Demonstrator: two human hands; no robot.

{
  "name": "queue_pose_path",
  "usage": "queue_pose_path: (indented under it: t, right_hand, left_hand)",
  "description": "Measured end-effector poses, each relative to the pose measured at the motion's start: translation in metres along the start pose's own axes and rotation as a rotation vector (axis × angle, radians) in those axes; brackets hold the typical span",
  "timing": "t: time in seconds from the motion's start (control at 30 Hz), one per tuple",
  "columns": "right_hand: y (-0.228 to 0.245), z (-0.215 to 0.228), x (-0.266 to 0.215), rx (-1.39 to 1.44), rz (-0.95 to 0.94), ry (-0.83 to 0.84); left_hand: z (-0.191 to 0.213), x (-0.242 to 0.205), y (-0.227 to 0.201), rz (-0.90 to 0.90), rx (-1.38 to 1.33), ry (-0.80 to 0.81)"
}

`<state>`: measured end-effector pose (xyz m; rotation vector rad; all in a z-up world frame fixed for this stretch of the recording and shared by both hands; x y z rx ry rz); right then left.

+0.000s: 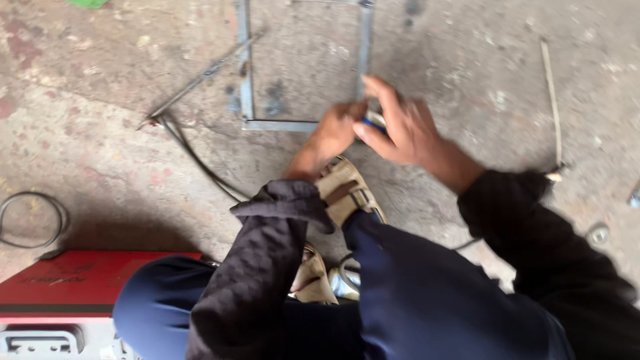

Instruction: The person measures metal bars with a tape measure and welds them together to form a square frame on a workshop floor using a welding electrode.

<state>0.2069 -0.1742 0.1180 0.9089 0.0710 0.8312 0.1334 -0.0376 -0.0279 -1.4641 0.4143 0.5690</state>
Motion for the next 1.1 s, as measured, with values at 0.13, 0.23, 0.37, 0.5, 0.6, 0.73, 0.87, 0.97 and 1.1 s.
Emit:
queue_pose_path:
  t: [0.13,0.23,0.37,0.5,0.6,0.73,0.87,0.97,1.1]
  right_hand:
    - [-0.039,-0.043,0.071,-0.096,0.166,0.146]
    - [-0.116,-0.067,0.070,-0.244,0.176,0.249]
    - [-0.224,-0.013,0.056,-0.406,0.143,0.344]
    - [-0.197,-0.027,0.075,-0.143,0.005,0.335]
    - [-0.129,-0.054,0.077,-0.204,0.166,0.259]
    - [-0.113,-0.062,0.087,-0.224,0.185,0.156]
    - [-0.162,-0.049,0.059,-0.356,0.000,0.329]
    - [-0.221,0.020,0.045,-0.328,-0.030,0.366]
    - [-0.277,0.064,0.026,-0.562,-0.450,0.396]
  left_hand:
    - [0.051,0.036,-0.033,-0.323,-0.383,-0.086]
    - [0.130,0.056,-0.032,-0.174,-0.560,-0.342]
    - [0.210,0.051,-0.004,-0.168,-0.782,-0.597]
    - [0.089,0.090,-0.004,-0.256,-0.681,-0.162]
    - [0.026,0.110,-0.007,-0.065,-0.716,-0.147]
    - [0.028,0.098,-0.015,0.030,-0.677,-0.146]
    - [0.081,0.080,-0.028,0.342,-0.605,-0.345]
    - [0.149,0.065,-0.034,0.285,-0.825,-0.563]
    - [0.157,0.070,-0.013,0.203,-0.818,-0.640]
Point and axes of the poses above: each hand's wrist, its own x-axis towards the middle knuckle, its own z-axis out of the back of the hand, y = z × x, the point moved 5 cm from there along x, towards the middle knuckle, and after that the axes turned 10 degrees about -y, right-handed, at the moved point
